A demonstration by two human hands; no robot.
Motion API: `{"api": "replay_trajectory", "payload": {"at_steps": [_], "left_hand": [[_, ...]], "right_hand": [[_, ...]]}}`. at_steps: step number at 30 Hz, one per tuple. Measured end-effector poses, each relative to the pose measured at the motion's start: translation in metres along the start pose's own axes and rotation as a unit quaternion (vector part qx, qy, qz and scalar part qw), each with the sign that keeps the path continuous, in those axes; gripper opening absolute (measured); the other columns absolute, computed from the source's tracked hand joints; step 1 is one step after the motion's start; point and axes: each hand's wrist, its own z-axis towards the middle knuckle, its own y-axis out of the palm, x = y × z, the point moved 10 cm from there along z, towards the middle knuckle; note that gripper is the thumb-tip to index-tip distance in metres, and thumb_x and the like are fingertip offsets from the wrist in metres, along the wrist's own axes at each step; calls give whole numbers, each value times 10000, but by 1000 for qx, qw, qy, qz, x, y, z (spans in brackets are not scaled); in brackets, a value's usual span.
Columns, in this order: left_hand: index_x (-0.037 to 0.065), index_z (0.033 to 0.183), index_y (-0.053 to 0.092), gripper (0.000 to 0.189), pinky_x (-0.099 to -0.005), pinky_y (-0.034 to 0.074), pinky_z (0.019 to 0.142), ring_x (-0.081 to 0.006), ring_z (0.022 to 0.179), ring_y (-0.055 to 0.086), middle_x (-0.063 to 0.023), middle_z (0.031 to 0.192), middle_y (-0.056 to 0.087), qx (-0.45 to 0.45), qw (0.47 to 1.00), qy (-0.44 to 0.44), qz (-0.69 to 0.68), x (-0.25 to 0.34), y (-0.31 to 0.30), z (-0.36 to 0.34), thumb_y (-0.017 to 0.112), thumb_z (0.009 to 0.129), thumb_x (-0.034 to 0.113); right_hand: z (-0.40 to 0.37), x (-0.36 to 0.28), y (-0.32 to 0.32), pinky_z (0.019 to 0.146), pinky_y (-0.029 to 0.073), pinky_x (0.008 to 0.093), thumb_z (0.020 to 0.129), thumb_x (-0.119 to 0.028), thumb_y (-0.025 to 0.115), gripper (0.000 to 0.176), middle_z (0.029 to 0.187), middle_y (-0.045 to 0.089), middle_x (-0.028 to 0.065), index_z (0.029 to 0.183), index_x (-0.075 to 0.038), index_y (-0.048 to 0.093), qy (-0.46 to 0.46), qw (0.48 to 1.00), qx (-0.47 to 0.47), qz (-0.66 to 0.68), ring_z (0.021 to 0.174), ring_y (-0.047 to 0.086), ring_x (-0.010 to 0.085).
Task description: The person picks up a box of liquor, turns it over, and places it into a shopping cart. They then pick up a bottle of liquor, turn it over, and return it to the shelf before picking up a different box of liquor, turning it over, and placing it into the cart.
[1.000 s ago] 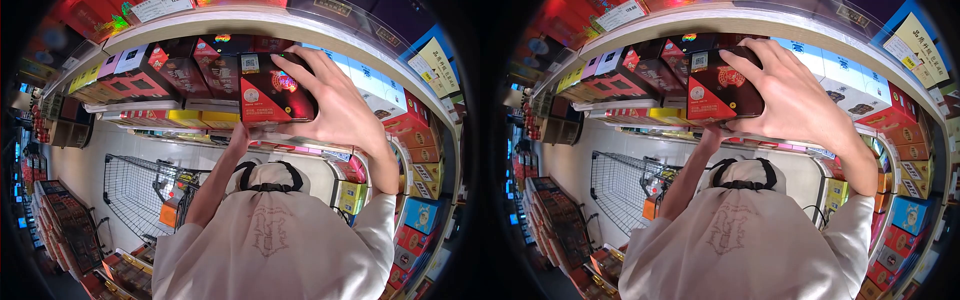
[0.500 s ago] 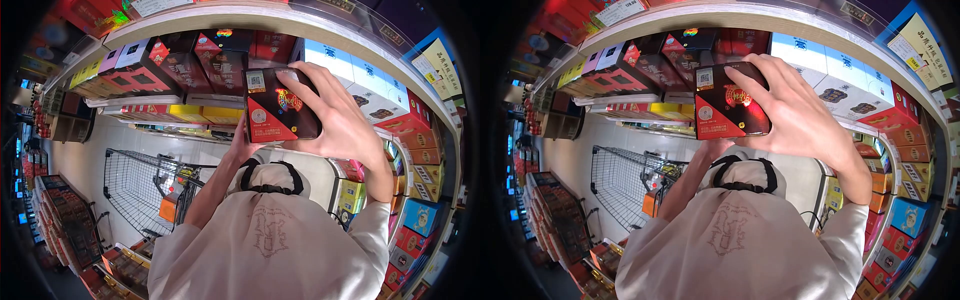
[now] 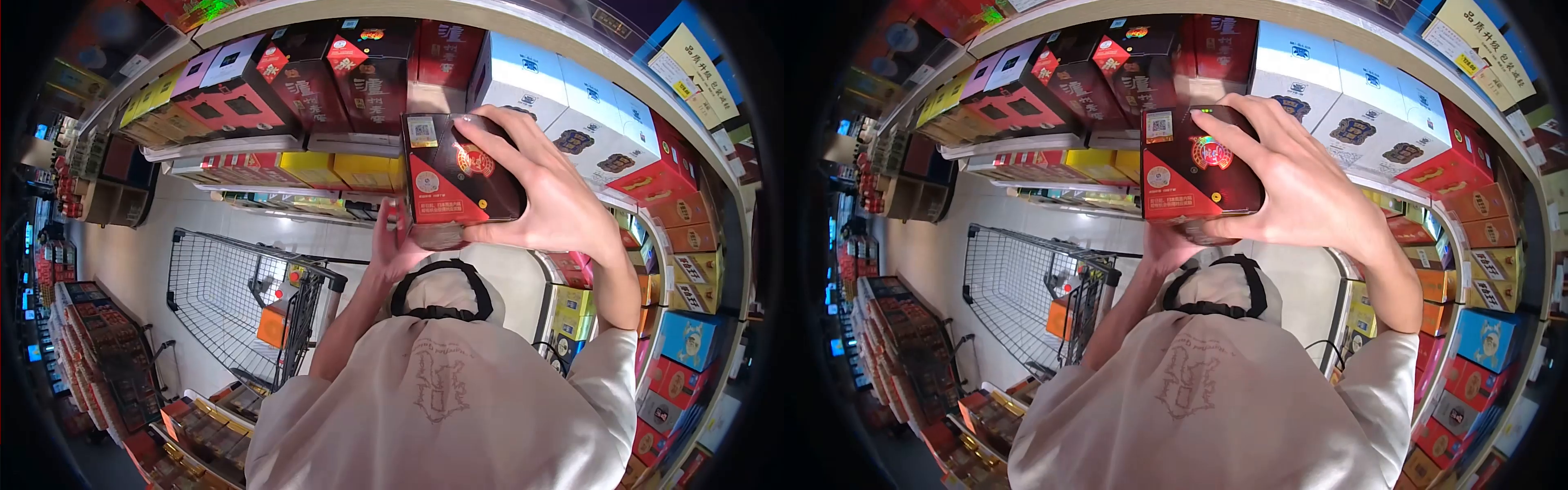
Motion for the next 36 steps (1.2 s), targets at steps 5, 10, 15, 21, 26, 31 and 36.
{"api": "replay_trajectory", "payload": {"at_steps": [5, 10, 15, 21, 26, 31, 36], "left_hand": [[262, 1661, 191, 892, -687, 211, 1229, -414, 1556, 241, -131, 1708, 217, -87, 993, -68, -46, -50, 27, -30, 247, 971, 823], [226, 1675, 140, 986, -655, 241, 1232, -404, 1559, 245, -134, 1716, 197, -93, 995, -40, -1, -68, 15, -67, 263, 935, 865], [210, 1678, 123, 989, -657, 266, 1218, -395, 1558, 259, -134, 1718, 196, -93, 994, -22, 54, -97, 7, -102, 251, 942, 859], [215, 1665, 210, 922, -623, 274, 1219, -353, 1539, 318, -121, 1690, 291, -73, 995, -64, 20, -138, -35, -125, 232, 972, 822], [202, 1638, 309, 867, -592, 278, 1216, -338, 1521, 350, -95, 1669, 348, -33, 997, -64, 10, -147, -33, -141, 236, 995, 779], [195, 1645, 294, 912, -604, 254, 1228, -349, 1525, 340, -100, 1669, 344, 3, 998, -47, 43, -150, 0, -158, 223, 973, 808], [217, 1664, 224, 929, -666, 212, 1226, -380, 1549, 276, -105, 1705, 261, -121, 985, -107, -65, -170, 38, -169, 159, 963, 824]], "right_hand": [[-24, -28, 7, 1148, 394, 491, 616, -362, 936, 1023, 1506, 457, 202, 1509, -83, 521, 10, 1000, -11, 23, 1386, 460, 410], [-59, -44, 19, 1174, 372, 484, 626, -381, 945, 1059, 1517, 442, 214, 1532, -68, 495, 25, 998, -13, 51, 1415, 440, 413], [-99, -60, 13, 1168, 388, 483, 671, -430, 935, 1045, 1516, 436, 224, 1541, -72, 481, 54, 995, -25, 74, 1412, 436, 405], [-128, -49, 11, 1189, 361, 487, 715, -498, 909, 1045, 1538, 427, 253, 1543, -38, 468, 106, 987, -64, 101, 1443, 415, 409], [-138, -41, 2, 1240, 264, 465, 722, -465, 912, 1099, 1625, 330, 229, 1590, -35, 395, 78, 972, -137, 173, 1510, 329, 384], [-142, -22, -10, 1245, 258, 472, 753, -683, 782, 1129, 1643, 333, 205, 1559, 20, 421, 37, 947, -29, 318, 1534, 325, 348], [-149, 4, -27, 1179, 370, 420, 954, -517, 629, 726, 1526, 508, 160, 1434, 22, 548, 16, 920, 134, 367, 1422, 482, 281]]}}
